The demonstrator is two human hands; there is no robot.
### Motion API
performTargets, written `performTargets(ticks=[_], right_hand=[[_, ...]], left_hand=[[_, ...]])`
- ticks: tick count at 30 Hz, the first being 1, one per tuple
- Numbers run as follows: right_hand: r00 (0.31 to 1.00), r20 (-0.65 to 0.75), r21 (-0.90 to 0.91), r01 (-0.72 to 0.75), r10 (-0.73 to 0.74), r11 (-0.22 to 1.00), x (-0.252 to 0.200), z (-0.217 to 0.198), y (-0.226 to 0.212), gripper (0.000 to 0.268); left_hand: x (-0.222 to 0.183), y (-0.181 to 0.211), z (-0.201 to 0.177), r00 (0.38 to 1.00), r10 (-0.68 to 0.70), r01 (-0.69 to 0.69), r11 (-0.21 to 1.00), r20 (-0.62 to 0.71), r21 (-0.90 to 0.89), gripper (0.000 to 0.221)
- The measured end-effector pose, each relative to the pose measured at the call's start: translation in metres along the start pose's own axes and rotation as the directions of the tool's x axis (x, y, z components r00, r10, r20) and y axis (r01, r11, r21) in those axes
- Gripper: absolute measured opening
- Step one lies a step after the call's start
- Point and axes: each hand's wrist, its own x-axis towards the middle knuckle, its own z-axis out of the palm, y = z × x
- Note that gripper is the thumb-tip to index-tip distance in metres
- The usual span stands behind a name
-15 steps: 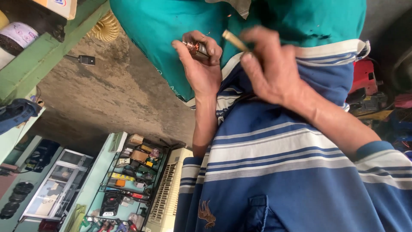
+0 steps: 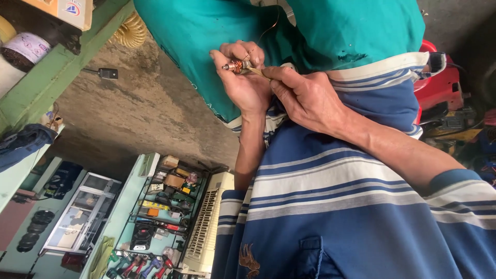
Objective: Manually winding copper wire around the slots of a motor armature for repair.
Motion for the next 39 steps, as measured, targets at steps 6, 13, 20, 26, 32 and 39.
performTargets(ticks=[6, 13, 20, 26, 32, 39], right_hand=[[1.000, -0.005, -0.031, 0.003, -0.003, 1.000, -0.003, 0.001, 0.004, 0.030], [0.999, 0.019, -0.010, -0.025, 0.025, 1.000, -0.001, 0.001, 0.005, 0.036], [0.999, 0.001, 0.041, -0.042, 0.042, 0.998, -0.001, 0.003, 0.007, 0.027], [0.999, 0.000, 0.051, -0.053, 0.053, 0.997, 0.001, 0.004, 0.009, 0.022], [0.998, 0.005, 0.071, -0.056, 0.056, 0.996, 0.003, 0.005, 0.008, 0.018], [0.995, -0.005, 0.128, -0.098, 0.100, 0.987, 0.007, 0.011, 0.011, 0.022]], left_hand=[[-0.001, 0.002, 0.008, 0.999, 0.014, -0.013, 0.999, -0.033, 0.035, 0.039], [0.000, 0.005, 0.013, 0.999, 0.051, -0.052, 0.992, 0.010, 0.111, 0.038], [0.000, 0.006, 0.016, 1.000, 0.016, -0.015, 0.996, -0.019, 0.084, 0.038], [0.001, 0.002, 0.016, 0.999, 0.037, -0.034, 0.995, -0.038, 0.097, 0.038], [0.001, 0.000, 0.013, 0.999, 0.019, -0.016, 0.995, -0.032, 0.097, 0.037], [0.003, 0.001, 0.008, 0.997, 0.019, -0.005, 0.984, -0.076, 0.181, 0.039]])
